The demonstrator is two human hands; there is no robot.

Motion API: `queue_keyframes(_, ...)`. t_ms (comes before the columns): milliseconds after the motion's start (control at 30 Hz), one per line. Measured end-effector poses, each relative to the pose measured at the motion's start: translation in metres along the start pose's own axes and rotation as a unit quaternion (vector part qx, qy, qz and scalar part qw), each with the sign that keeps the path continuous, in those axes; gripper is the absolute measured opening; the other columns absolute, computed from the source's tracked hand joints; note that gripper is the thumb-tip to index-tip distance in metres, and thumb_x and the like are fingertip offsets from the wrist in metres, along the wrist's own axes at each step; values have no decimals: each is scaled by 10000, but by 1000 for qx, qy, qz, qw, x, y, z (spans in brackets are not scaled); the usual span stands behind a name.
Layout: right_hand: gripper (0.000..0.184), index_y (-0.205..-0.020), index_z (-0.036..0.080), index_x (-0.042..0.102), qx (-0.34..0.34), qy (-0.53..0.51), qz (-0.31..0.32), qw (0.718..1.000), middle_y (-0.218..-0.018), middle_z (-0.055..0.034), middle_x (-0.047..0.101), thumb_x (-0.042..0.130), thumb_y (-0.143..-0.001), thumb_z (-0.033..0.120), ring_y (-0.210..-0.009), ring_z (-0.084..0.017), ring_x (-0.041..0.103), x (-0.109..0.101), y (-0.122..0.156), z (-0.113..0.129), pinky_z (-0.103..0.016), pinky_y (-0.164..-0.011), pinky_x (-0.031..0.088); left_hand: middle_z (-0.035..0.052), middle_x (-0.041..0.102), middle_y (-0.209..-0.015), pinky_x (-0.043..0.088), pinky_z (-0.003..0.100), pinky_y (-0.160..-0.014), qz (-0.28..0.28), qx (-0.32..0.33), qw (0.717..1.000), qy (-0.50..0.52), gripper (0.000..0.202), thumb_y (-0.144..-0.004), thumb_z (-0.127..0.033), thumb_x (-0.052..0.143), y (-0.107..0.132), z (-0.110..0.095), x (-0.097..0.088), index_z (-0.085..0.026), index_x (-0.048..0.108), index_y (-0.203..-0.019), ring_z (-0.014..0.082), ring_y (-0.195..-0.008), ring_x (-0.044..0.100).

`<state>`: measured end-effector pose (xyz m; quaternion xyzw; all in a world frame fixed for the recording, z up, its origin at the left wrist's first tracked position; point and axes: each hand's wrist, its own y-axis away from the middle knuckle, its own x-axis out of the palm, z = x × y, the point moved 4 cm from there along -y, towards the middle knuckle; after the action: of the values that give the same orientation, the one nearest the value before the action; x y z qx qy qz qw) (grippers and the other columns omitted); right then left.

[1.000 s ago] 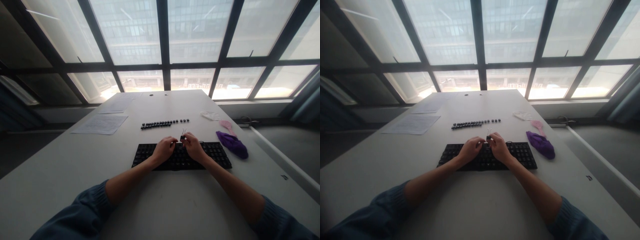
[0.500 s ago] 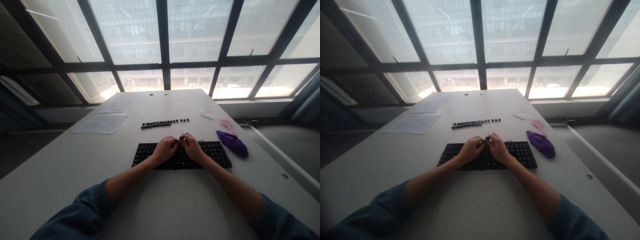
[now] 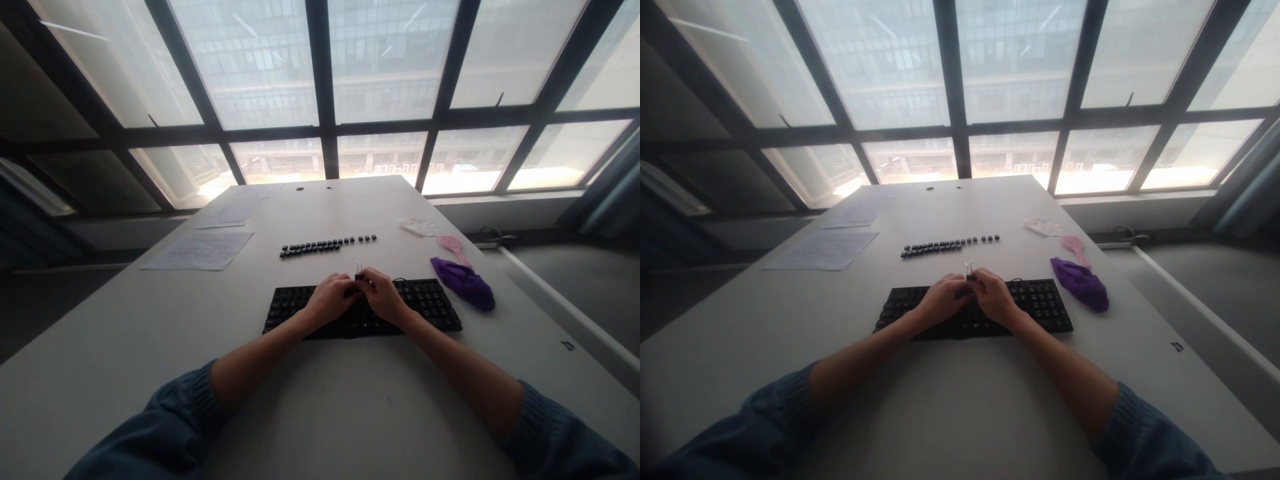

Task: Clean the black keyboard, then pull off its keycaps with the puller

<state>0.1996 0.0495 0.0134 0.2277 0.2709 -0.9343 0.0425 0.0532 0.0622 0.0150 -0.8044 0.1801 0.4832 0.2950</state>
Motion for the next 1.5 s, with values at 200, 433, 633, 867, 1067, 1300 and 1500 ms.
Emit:
queue_keyframes(200, 196, -743, 206, 541, 7, -20, 7, 1000, -718, 11, 573, 501, -919, 281, -689, -158, 518, 1, 1, 0, -271, -676, 401, 57, 682, -996, 483, 342, -887, -2, 21, 1000, -1, 130, -904, -277, 590, 1, -5, 0, -229, 668, -997, 235, -999, 604)
queue_keyframes(433, 183, -752, 203, 547, 7, -34, 4, 999, -715, 15, 560, 496, -915, 270, -693, -156, 508, 1, 1, -4, -270, -684, 400, 78, 653, -1021, 481, 348, -877, 3, 21, 999, -36, 150, -939, -298, 543, 4, -10, 1, -212, 621, -1035, 239, -999, 593)
queue_keyframes(633, 185, -755, 199, 559, 3, -39, -2, 999, -726, 13, 573, 498, -918, 263, -697, -154, 517, 0, 1, -4, -269, -693, 409, 79, 640, -997, 481, 344, -842, 6, 21, 998, -52, 139, -950, -296, 527, 4, -11, 1, -204, 598, -1027, 236, -967, 586)
queue_keyframes(867, 161, -790, 189, 601, -8, -45, -6, 999, -740, 5, 618, 513, -911, 247, -708, -153, 551, -1, 0, -5, -264, -694, 415, 63, 625, -975, 482, 333, -815, 15, 15, 998, -61, 115, -953, -290, 526, 5, -13, -2, -199, 586, -988, 223, -949, 578)
queue_keyframes(1067, 175, -778, 194, 592, 5, -64, -34, 997, -697, 5, 599, 510, -912, 272, -654, -151, 534, -4, -1, -8, -269, -649, 419, 59, 613, -992, 484, 322, -797, 1, 6, 999, -41, 133, -962, -300, 513, 3, -10, -2, -199, 590, -1000, 211, -918, 592)
queue_keyframes(1300, 174, -828, 194, 597, 36, -89, -62, 993, -672, 7, 574, 504, -921, 309, -629, -154, 533, -3, -2, -13, -271, -614, 418, 42, 609, -1022, 488, 296, -795, -21, -4, 1000, 0, 148, -959, -300, 526, 3, -6, -2, -226, 606, -1059, 191, -915, 609)
queue_keyframes(1500, 168, -789, 198, 579, -4, -22, -38, 999, -740, -9, 611, 506, -917, 280, -706, -168, 543, -2, -2, -2, -279, -676, 413, 48, 597, -972, 485, 286, -753, -42, 2, 999, 11, 135, -965, -304, 509, 4, -7, -4, -197, 590, -976, 178, -859, 602)
